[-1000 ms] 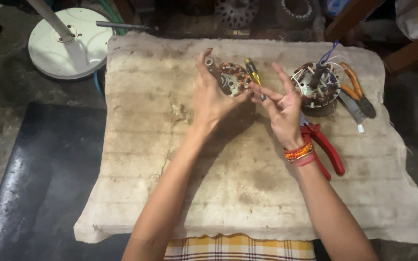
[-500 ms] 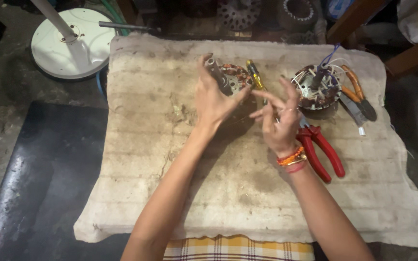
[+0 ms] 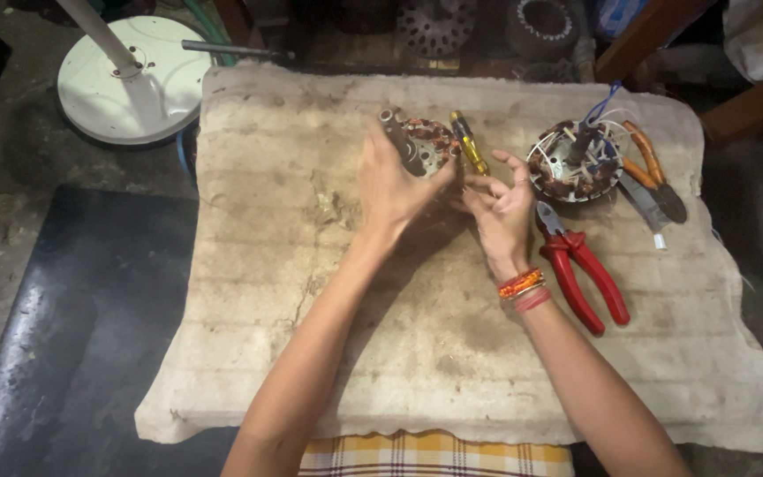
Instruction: The person works on a disassembled electric fan motor at a workbench, holding the rotor and shaft assembly with one hand while fitting and adjusting components on it with the other. They pick up a screwdriver and use it on the motor, then continue positioning parts around the rotor by hand.
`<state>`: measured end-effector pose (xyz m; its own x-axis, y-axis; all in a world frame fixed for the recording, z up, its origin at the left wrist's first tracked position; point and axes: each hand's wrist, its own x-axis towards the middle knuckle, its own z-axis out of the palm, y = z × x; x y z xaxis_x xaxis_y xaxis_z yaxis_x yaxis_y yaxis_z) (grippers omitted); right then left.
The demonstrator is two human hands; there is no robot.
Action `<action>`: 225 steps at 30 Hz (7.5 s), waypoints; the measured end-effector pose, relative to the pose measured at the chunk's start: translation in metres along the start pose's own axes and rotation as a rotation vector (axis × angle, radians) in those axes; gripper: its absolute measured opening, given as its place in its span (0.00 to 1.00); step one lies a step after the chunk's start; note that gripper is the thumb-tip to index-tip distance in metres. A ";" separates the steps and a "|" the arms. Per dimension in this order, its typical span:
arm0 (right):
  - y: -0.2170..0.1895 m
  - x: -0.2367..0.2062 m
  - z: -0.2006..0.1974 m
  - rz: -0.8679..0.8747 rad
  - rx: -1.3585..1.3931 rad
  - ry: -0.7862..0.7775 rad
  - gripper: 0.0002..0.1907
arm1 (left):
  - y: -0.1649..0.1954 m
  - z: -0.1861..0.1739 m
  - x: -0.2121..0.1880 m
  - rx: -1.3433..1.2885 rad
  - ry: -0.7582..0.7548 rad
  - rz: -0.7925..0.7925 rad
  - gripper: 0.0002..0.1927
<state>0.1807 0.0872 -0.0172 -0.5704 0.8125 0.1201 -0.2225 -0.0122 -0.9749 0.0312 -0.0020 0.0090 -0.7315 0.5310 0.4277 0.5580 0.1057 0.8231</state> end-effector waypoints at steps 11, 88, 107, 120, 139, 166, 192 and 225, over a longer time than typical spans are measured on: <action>0.007 0.002 -0.003 0.054 0.059 0.029 0.28 | -0.011 0.010 -0.003 0.061 0.016 0.013 0.57; 0.001 -0.018 0.044 -0.893 -0.999 -0.078 0.30 | -0.035 -0.041 0.029 -0.551 -0.736 -0.180 0.49; -0.002 -0.032 0.032 -0.746 -0.701 -0.157 0.21 | -0.033 -0.011 0.021 -0.207 -0.408 -0.067 0.61; 0.000 -0.033 0.032 -0.618 -0.685 -0.175 0.20 | -0.033 -0.011 0.021 -0.193 -0.387 -0.027 0.59; -0.003 -0.029 0.030 -0.497 -0.597 -0.219 0.19 | -0.032 -0.010 0.021 -0.113 -0.388 -0.046 0.56; -0.021 -0.007 0.003 -0.062 -0.427 -0.469 0.21 | -0.036 -0.011 0.021 -0.089 -0.392 -0.010 0.62; 0.004 0.019 -0.016 0.128 -0.294 -0.156 0.13 | -0.030 -0.015 0.022 -0.105 -0.462 -0.101 0.60; -0.006 0.004 0.003 -0.310 -0.276 0.098 0.15 | -0.016 -0.008 0.015 -0.047 -0.263 -0.092 0.77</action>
<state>0.1776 0.0885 -0.0101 -0.4285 0.8051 0.4102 -0.1445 0.3871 -0.9107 0.0077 -0.0024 0.0054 -0.6480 0.7214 0.2442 0.4709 0.1275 0.8729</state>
